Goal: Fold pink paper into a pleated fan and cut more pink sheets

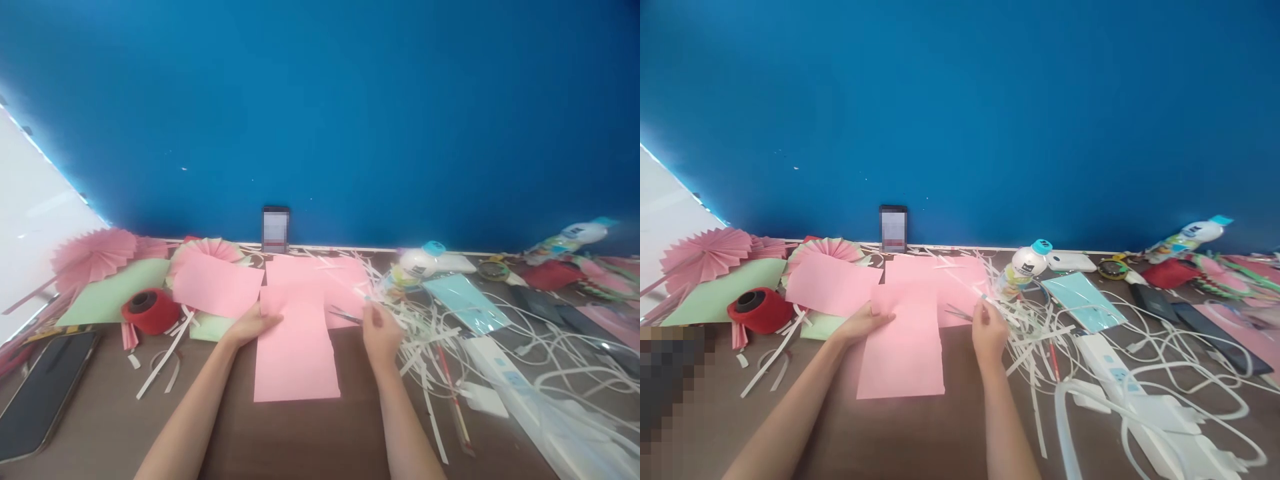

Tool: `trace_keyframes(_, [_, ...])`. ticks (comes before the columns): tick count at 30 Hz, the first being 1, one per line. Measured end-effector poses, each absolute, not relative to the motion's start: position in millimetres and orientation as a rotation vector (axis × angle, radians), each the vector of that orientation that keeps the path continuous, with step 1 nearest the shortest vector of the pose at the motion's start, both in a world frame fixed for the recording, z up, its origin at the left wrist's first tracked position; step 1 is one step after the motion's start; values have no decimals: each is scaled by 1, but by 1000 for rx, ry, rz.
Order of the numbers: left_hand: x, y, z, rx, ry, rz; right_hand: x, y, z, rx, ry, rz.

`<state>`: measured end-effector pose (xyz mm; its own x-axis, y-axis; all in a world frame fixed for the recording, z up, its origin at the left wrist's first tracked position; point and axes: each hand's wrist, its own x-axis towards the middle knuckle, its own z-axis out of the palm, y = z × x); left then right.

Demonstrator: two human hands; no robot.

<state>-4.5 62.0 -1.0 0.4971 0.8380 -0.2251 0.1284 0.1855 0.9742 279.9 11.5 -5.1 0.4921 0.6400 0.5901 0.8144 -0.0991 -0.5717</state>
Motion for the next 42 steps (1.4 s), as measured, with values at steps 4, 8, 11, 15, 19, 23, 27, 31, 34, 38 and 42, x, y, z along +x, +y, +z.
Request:
trace_keyframes(4, [-2,62,-1,1172,857,722,309,5,1,-1945,-1151,-570])
trace_keyframes(8, [0,62,0,1050,796,778,323,6,-3,-1993,-1143,-680])
trace_keyframes(11, [0,62,1,966,743,764,320,7,-2,-1977,-1085,-645])
trace_keyframes(15, [1,65,1,885,724,777,301,6,8,-1833,-1188,-359])
trace_keyframes(19, [0,69,-2,767,740,807,264,3,15,-1612,-1511,569])
trace_keyframes(23, [-2,71,-5,665,797,883,236,6,10,-1502,-1434,915])
trace_keyframes(27, [-2,71,-6,620,814,923,230,9,6,-1494,-1210,1016])
trace_keyframes(31, [-1,71,-5,595,826,935,230,9,5,-1492,-1173,1140])
trace_keyframes(34, [-2,73,-3,590,784,935,232,10,2,-1517,-1242,1012])
trace_keyframes(38, [-4,75,-3,591,723,960,239,12,-2,-1537,-1241,559])
trace_keyframes(42, [-5,76,-4,600,728,951,240,10,-1,-1472,-1322,740])
